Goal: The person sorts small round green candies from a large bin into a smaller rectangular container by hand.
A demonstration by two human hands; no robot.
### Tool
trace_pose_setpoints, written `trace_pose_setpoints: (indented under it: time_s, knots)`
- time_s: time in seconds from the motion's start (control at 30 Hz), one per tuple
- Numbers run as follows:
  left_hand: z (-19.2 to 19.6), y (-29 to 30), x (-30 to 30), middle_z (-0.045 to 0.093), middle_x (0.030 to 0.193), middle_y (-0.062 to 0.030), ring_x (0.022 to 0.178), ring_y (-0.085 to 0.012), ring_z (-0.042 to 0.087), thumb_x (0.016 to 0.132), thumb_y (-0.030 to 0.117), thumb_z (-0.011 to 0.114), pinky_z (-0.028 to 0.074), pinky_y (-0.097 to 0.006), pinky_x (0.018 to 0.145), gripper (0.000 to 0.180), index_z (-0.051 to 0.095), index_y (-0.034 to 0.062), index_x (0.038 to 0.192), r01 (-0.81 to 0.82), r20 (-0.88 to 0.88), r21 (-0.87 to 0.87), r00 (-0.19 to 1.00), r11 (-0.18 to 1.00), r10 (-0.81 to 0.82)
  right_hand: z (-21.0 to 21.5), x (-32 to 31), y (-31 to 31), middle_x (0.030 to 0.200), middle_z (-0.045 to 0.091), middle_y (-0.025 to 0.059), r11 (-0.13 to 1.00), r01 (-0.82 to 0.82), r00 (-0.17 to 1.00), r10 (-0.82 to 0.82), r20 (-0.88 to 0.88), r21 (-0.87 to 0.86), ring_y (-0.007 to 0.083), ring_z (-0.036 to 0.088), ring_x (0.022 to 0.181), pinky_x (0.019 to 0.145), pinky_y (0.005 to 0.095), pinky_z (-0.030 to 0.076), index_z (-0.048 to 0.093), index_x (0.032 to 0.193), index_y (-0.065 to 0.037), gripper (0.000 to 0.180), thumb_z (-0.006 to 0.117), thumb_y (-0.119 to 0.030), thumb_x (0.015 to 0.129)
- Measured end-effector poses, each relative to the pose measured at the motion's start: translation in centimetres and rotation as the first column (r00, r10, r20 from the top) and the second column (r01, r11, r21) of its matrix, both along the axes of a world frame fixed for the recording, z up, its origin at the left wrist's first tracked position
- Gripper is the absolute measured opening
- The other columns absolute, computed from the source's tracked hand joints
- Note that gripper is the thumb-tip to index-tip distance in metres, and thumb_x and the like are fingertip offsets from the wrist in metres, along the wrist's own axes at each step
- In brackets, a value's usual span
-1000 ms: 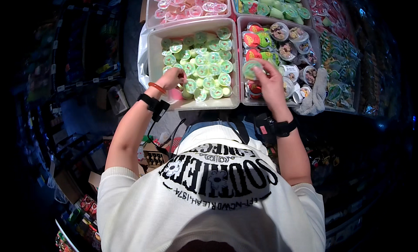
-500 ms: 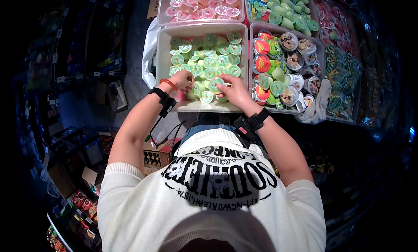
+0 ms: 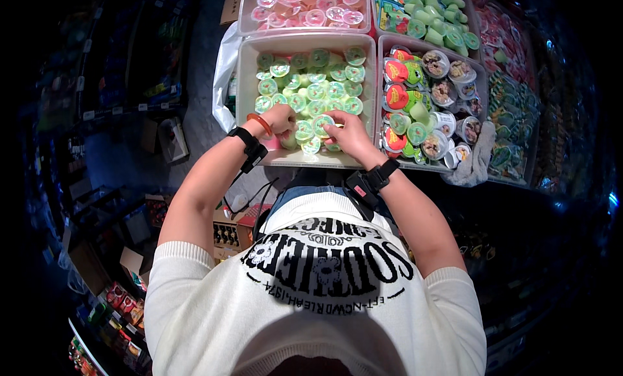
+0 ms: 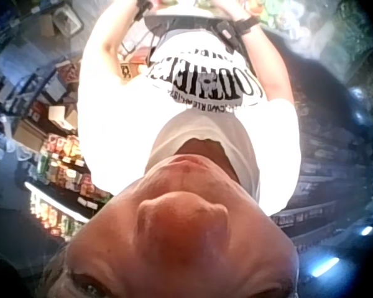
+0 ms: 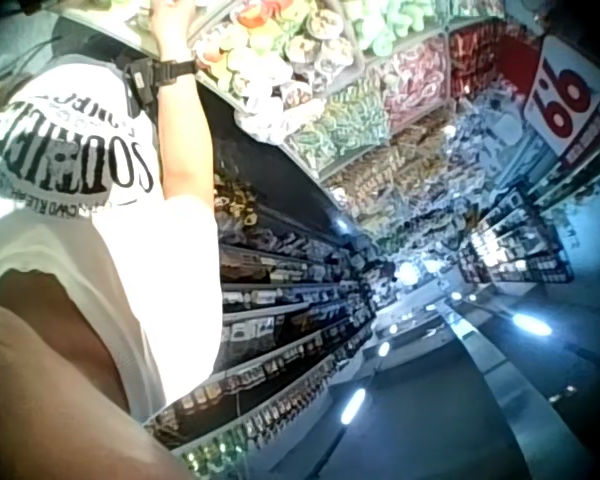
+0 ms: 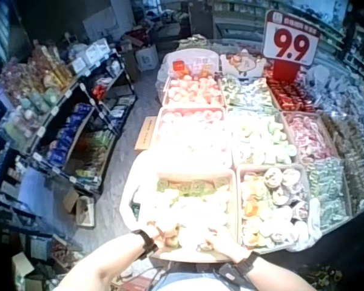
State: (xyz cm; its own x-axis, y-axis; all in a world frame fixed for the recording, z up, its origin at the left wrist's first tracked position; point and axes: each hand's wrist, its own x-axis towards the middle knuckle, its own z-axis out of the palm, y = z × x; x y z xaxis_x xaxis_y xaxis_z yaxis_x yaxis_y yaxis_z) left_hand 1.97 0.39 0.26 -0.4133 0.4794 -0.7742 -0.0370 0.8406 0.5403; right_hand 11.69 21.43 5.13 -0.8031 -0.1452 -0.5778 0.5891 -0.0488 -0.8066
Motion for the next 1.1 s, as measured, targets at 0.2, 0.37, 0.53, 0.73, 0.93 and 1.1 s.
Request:
trace_pose_setpoints:
  time_s: [0.2, 0.37, 0.53, 0.73, 0.93, 1.1]
  knots:
    - [-0.6, 0.0, 0.0, 0.065, 0.061, -0.0125, 0.052, -0.0205, 0.065, 0.08, 0.002, 0.06, 0.052, -0.033, 0.048, 0.01, 0.065, -0.0041, 0.075, -0.016, -0.054, 0.011, 0.998, 1.0, 0.017, -0.9, -0.1, -0.2, 0.108, 0.061, 0.0118, 1.0, 0.004, 1.0, -0.004, -0.001, -0.026, 0.016, 0.062, 0.088, 0.066, 0.0261, 0.058, 0.053, 0.12, 0.004, 0.033, 0.058, -0.001, 0.088]
    - [1.2, -0.4, 0.0, 0.065, 0.067, -0.0123, 0.058, -0.0192, 0.067, 0.084, 0.013, 0.063, 0.054, -0.032, 0.048, 0.018, 0.063, -0.0049, 0.082, 0.155, -0.506, 0.032, 0.855, 0.987, -0.118, -1.2, -0.3, -0.4, 0.109, 0.06, 0.0117, 0.999, -0.014, 1.0, 0.015, 0.021, -0.032, 0.0168, 0.062, 0.09, 0.068, 0.0267, 0.058, 0.053, 0.119, 0.005, 0.033, 0.057, 0.002, 0.087]
    - [6.5, 0.8, 1.6, 0.06, 0.075, -0.0015, 0.066, -0.0116, 0.065, 0.09, 0.02, 0.063, 0.053, -0.024, 0.055, 0.022, 0.057, 0.002, 0.1, -0.378, 0.28, 0.383, 0.917, 0.843, 0.285, -2.0, -0.4, -1.6, 0.117, 0.057, 0.0125, 0.994, -0.028, 1.0, 0.027, -0.01, -0.104, 0.0178, 0.063, 0.092, 0.071, 0.0273, 0.058, 0.05, 0.122, 0.005, 0.036, 0.056, 0.005, 0.086]
    - [2.8, -0.9, -0.2, 0.06, 0.075, -0.0044, 0.058, -0.012, 0.062, 0.09, 0.007, 0.06, 0.052, -0.025, 0.051, 0.01, 0.053, 0.0005, 0.092, -0.587, 0.244, 0.373, 0.809, 0.719, 0.534, -3.0, -0.5, -2.5, 0.125, 0.054, 0.0148, 0.997, -0.022, 0.997, 0.017, -0.073, -0.08, 0.0193, 0.063, 0.098, 0.075, 0.027, 0.055, 0.046, 0.129, 0.004, 0.045, 0.057, 0.001, 0.086]
    - [-0.8, 0.1, -4.5, 0.062, 0.069, -0.0079, 0.053, -0.0153, 0.064, 0.087, 0.001, 0.059, 0.051, -0.028, 0.042, 0.006, 0.056, -0.0032, 0.088, -0.745, 0.002, 0.404, 0.581, 0.531, 0.814, -2.2, 0.1, -1.5, 0.121, 0.057, 0.0152, 0.995, -0.054, 0.998, 0.053, -0.023, -0.085, 0.0188, 0.064, 0.098, 0.076, 0.0281, 0.053, 0.049, 0.125, 0.006, 0.039, 0.056, -0.004, 0.088]
    - [-1.3, 3.9, -5.3, 0.064, 0.068, -0.0113, 0.052, -0.0189, 0.066, 0.086, 0.002, 0.061, 0.05, -0.029, 0.04, 0.008, 0.057, -0.0047, 0.083, -0.781, -0.136, 0.413, 0.456, 0.468, 0.88, -1.0, 0.7, -0.6, 0.112, 0.06, 0.0125, 0.988, -0.02, 1.0, 0.02, 0.0, -0.156, 0.0191, 0.065, 0.095, 0.076, 0.0279, 0.053, 0.053, 0.119, 0.006, 0.031, 0.051, -0.002, 0.089]
